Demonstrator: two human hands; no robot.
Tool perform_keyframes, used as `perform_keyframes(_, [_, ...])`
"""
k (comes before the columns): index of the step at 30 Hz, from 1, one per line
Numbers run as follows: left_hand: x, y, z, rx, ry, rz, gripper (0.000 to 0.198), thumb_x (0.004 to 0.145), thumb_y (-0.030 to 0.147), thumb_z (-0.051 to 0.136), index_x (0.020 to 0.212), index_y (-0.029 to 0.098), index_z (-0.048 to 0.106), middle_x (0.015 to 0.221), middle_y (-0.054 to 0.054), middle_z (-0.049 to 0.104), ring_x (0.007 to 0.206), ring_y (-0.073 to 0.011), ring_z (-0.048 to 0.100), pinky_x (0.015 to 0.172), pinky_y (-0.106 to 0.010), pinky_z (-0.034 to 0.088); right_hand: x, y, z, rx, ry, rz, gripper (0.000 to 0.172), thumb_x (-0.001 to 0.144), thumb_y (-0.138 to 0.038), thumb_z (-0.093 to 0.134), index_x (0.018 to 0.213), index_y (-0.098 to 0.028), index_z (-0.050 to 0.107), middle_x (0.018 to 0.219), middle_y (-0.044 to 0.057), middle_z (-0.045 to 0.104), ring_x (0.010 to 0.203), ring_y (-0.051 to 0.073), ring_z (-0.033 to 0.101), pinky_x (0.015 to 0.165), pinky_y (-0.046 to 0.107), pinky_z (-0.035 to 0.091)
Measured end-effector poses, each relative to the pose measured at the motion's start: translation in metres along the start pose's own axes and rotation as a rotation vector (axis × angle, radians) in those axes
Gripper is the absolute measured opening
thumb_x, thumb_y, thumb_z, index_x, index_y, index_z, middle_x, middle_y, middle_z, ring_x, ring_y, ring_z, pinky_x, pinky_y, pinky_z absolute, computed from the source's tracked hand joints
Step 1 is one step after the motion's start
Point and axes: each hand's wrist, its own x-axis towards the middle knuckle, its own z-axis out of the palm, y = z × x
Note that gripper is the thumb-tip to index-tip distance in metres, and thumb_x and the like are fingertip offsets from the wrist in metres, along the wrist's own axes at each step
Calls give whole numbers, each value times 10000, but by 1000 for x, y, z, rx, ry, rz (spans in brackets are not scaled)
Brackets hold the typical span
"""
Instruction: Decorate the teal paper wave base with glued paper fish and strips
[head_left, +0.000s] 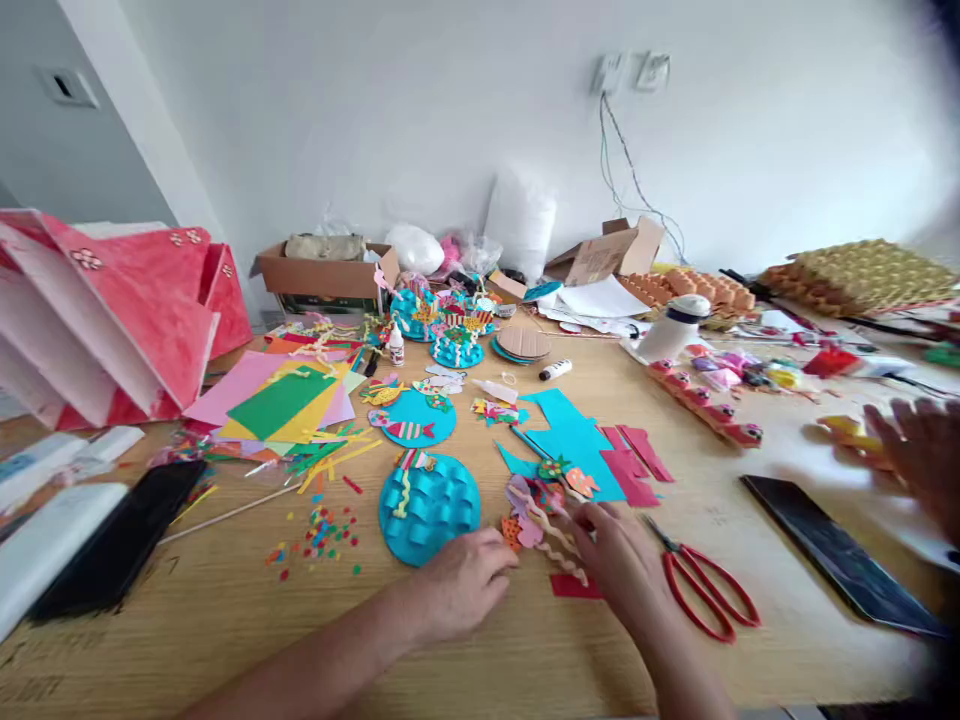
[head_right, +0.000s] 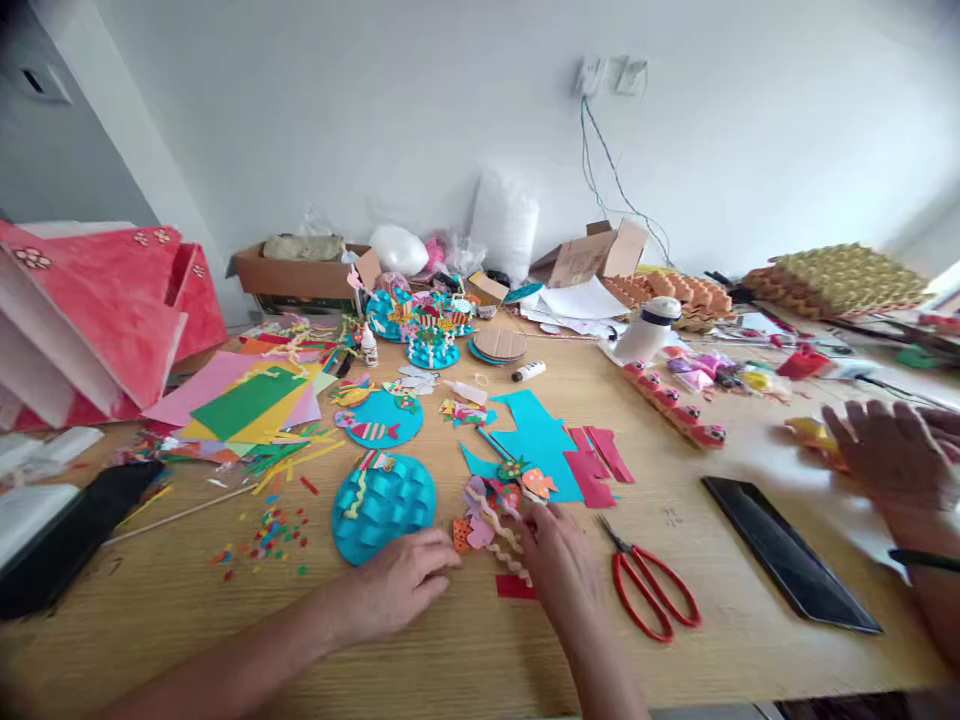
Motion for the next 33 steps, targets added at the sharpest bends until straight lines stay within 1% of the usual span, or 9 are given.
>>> perform_keyframes(4, [1, -3, 3, -22, 5, 6, 232, 804, 128, 440, 961, 174, 605, 958, -36, 590, 893, -133, 544, 818, -217, 413, 2, 3, 3, 41, -39, -7, 270, 778, -339, 385, 693, -193, 595, 719, 66, 627, 654, 185, 571, 567, 260, 370])
perform_keyframes(8, [1, -4, 5, -46, 14, 13, 255, 790, 117, 456, 994, 168, 599, 977, -42, 594, 909, -135, 545, 840, -218, 409, 3, 3, 7, 58, -112, -20, 285, 773, -428, 413, 696, -206, 574, 734, 59, 635, 650, 192, 574, 555, 261, 368])
perform_keyframes(14, [-1, -8, 8, -81, 29, 14, 262, 779, 125, 462, 997, 170, 601, 998, -49, 601, 925, -145, 549, 846, -234, 412, 9, 3, 7, 62, -137, -31, 244, 745, -372, 430, 665, -207, 591, 708, 53, 624, 643, 190, 571, 563, 264, 368])
perform_keyframes(17, [0, -8, 8, -157, 82, -3, 254, 765, 106, 462, 955, 167, 619, 956, -43, 618, 881, -142, 559, 812, -232, 419, 9, 1, 1, 130, -62, -2, 293, 738, -426, 419, 682, -201, 599, 703, 56, 620, 598, 178, 558, 532, 263, 369])
perform_keyframes(20, [2, -7, 3, -304, 177, -72, 234, 746, 86, 468, 891, 159, 637, 874, -35, 632, 810, -138, 559, 755, -230, 419, 5, -4, -11, 202, 82, -24, 322, 751, -462, 411, 661, -199, 572, 648, 38, 594, 516, 145, 517, 488, 246, 356])
perform_keyframes(23, [5, -7, -4, -569, 263, -108, 186, 769, 186, 496, 909, 147, 613, 821, -30, 610, 766, -135, 541, 689, -226, 412, -1, -18, -24, 222, 231, -96, 315, 784, -467, 415, 667, -206, 550, 604, 10, 565, 495, 124, 492, 477, 227, 346])
perform_keyframes(27, [11, -5, -11, -949, 348, -71, 295, 746, 344, 561, 964, 150, 521, 805, -12, 556, 733, -117, 514, 623, -203, 396, -8, -50, -27, 154, 384, -250, 255, 824, -369, 415, 662, -203, 520, 619, 9, 559, 563, 132, 513, 528, 225, 355])
perform_keyframes(30, [13, 1, -15, -1044, 423, -104, 304, 698, 336, 615, 921, 161, 504, 824, -3, 551, 731, -110, 504, 624, -196, 389, -12, -75, -17, 92, 406, -333, 246, 846, -287, 382, 642, -202, 489, 642, 23, 560, 632, 155, 526, 568, 242, 353])
perform_keyframes(33, [11, 6, -18, -1029, 546, -227, 282, 665, 301, 640, 881, 161, 524, 770, 14, 551, 688, -104, 497, 625, -200, 389, -14, -94, -5, 82, 377, -331, 237, 845, -239, 371, 640, -201, 483, 677, 37, 566, 655, 164, 527, 581, 253, 352])
